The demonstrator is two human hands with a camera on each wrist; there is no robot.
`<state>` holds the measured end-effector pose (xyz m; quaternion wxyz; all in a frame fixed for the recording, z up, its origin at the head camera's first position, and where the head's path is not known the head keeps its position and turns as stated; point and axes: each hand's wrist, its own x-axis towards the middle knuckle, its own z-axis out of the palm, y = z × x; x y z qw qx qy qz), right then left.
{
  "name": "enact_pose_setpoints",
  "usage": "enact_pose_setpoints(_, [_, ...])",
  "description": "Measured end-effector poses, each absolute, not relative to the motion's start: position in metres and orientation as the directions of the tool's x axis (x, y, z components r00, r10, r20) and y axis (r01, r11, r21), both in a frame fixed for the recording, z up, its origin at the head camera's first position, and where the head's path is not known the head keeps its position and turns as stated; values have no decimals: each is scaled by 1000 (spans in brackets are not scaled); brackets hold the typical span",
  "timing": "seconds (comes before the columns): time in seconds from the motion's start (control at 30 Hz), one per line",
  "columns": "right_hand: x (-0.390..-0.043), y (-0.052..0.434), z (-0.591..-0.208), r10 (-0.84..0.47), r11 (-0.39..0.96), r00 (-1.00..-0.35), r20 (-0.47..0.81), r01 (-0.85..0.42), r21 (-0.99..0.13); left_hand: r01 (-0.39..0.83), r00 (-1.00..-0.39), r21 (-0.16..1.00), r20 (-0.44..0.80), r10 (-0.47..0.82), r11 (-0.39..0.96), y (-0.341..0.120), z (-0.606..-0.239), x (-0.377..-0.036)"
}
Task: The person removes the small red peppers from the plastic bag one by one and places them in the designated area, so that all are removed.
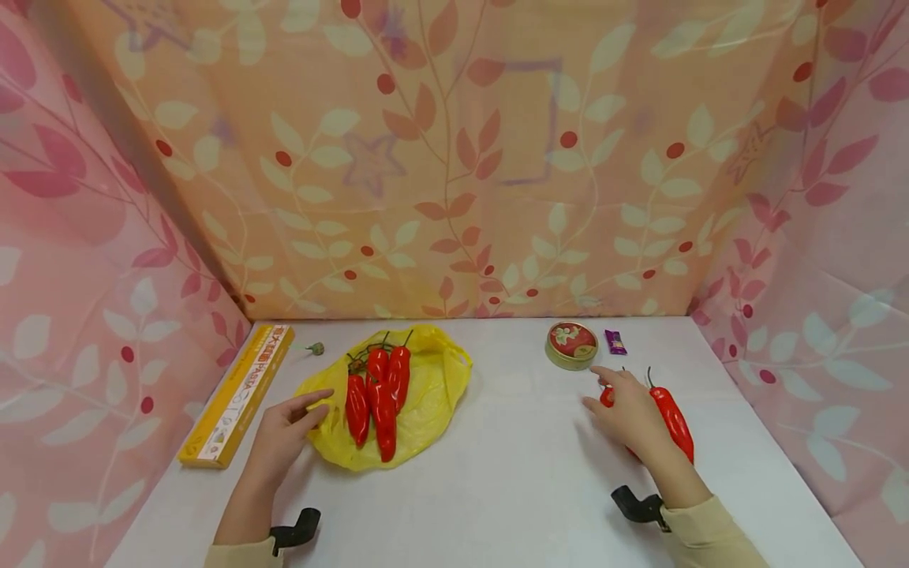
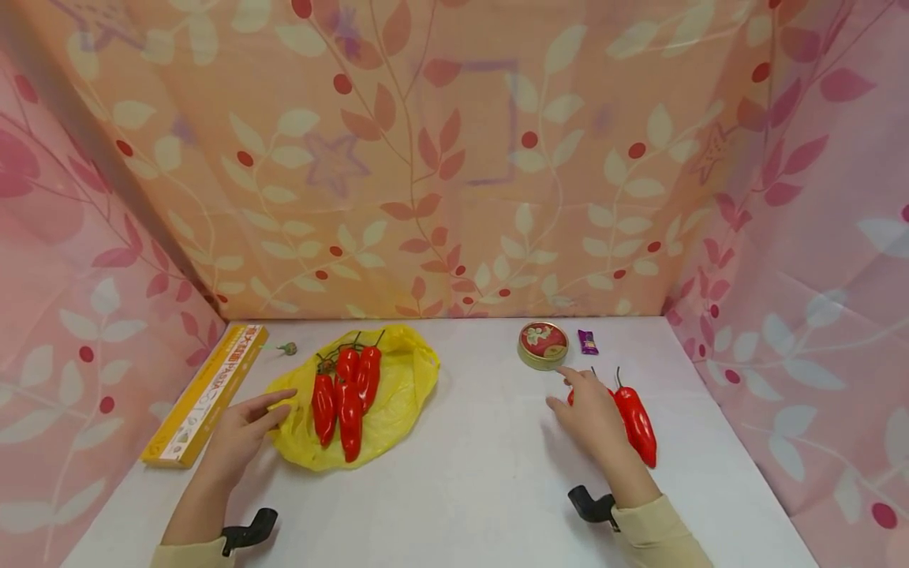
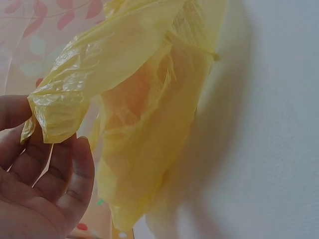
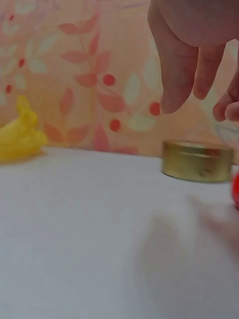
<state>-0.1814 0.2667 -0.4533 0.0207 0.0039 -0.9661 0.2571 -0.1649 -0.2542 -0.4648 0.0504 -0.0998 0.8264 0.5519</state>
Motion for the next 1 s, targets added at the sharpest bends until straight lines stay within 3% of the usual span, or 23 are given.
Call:
enact_pose_setpoints(0.67, [-219,116,-444,-232,595,-957,174,-281,-753,-243,-969,901,-210,-128,360,-257,-465,-160])
enact_pose_setpoints(1.0, [-230,51,-436,-371,532,-926,67,-271,-802,-233,-972,902,-201,-124,364,-257,-464,-161])
